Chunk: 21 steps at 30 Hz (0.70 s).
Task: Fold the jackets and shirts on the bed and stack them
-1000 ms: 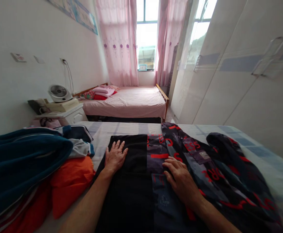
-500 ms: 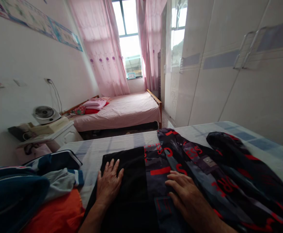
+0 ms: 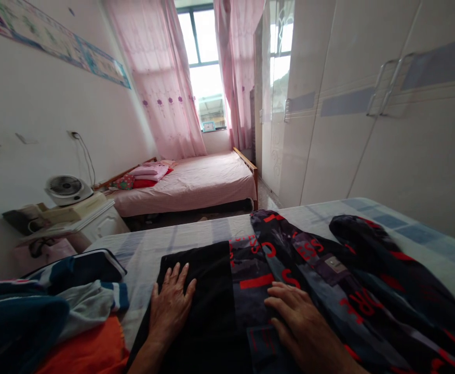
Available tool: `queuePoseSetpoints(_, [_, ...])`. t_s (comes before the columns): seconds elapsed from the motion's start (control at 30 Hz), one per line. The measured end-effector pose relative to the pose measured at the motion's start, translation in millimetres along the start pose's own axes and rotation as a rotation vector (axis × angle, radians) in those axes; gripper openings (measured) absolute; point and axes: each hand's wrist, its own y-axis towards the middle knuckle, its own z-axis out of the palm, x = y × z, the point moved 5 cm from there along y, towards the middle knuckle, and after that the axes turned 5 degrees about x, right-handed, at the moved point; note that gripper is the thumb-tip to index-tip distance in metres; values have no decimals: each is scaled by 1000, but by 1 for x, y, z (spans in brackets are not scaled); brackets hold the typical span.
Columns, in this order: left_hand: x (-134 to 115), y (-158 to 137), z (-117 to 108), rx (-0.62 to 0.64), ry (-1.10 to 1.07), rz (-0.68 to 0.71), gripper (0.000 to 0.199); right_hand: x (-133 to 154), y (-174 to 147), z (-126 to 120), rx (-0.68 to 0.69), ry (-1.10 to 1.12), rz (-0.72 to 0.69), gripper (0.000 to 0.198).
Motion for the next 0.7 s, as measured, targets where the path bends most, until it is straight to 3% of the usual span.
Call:
queuePoseSetpoints(0.23, [4,6,9,-12,-43,-20,50,-1,3,0,-52,-126,-132,31])
queuePoseSetpoints(0.43, [3,2,3,-57,-92,-21,52,1,2,-1,13,-5,9,27])
queuePoseSetpoints(0.7, [2,1,0,-28,-81,-10,51,4,3,-5,16,105,46,28])
